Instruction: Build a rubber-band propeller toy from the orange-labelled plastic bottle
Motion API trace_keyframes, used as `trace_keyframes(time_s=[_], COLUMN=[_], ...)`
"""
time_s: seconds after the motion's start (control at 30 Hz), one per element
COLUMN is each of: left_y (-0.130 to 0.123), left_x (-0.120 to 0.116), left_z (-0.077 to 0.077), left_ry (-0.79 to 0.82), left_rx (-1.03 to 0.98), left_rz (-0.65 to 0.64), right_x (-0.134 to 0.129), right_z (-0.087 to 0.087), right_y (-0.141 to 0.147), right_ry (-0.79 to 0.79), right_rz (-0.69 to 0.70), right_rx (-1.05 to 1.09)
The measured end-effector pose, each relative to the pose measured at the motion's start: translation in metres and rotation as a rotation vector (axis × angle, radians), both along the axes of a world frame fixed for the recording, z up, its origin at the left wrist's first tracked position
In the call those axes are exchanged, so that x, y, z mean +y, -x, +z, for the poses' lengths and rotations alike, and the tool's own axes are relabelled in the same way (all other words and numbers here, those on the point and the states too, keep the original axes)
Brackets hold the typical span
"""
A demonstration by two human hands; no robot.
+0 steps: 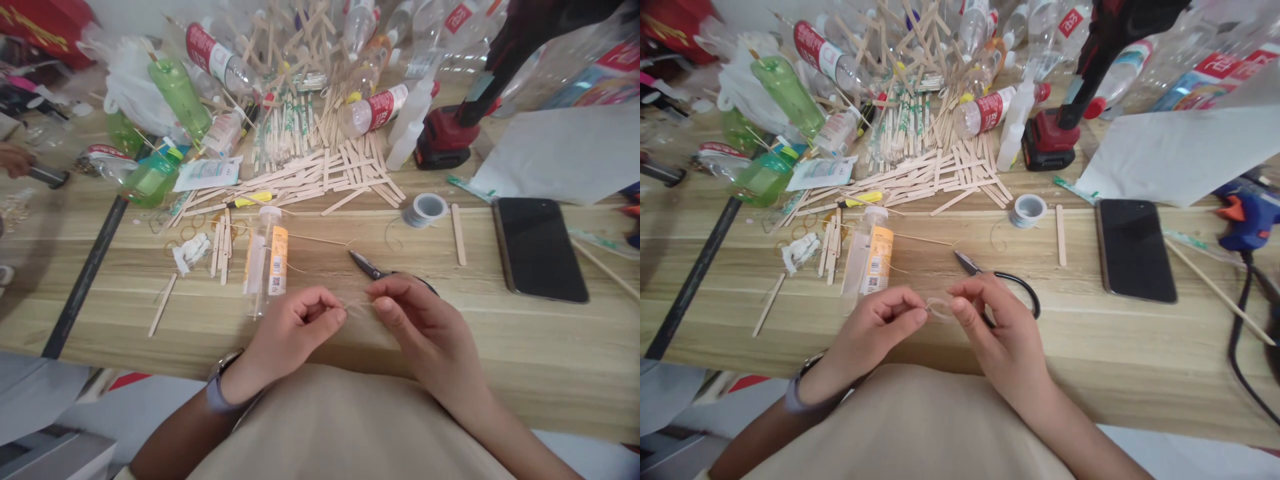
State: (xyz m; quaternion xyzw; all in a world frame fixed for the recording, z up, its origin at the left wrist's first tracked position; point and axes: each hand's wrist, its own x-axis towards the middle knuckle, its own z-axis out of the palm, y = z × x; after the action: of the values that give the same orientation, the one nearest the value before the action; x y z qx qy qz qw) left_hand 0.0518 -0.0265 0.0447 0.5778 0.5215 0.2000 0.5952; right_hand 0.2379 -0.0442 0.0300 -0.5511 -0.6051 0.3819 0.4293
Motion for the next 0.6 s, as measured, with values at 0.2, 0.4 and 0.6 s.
trace_keyframes(time_s=[0.2, 0.4, 0.6], left_y=[0.0, 0.0, -0.002], left_x=[-0.003, -0.011, -0.005], left_z=[-0.004, -0.003, -0.001], left_ry=[-0.032, -0.323, -0.105], left_rx=[-0.036, 0.198, 0.153], left_rz=[0.006, -0.062, -0.023], right_x=[0.0, -0.003, -0.004], right_z=[0.0, -0.002, -0.004], right_y=[0.006, 0.009, 0.008], right_ry=[-0.067, -0.067, -0.294], right_rz=[0.188, 0.143, 0.125], right_rx=[-0.102, -0.194, -0.364])
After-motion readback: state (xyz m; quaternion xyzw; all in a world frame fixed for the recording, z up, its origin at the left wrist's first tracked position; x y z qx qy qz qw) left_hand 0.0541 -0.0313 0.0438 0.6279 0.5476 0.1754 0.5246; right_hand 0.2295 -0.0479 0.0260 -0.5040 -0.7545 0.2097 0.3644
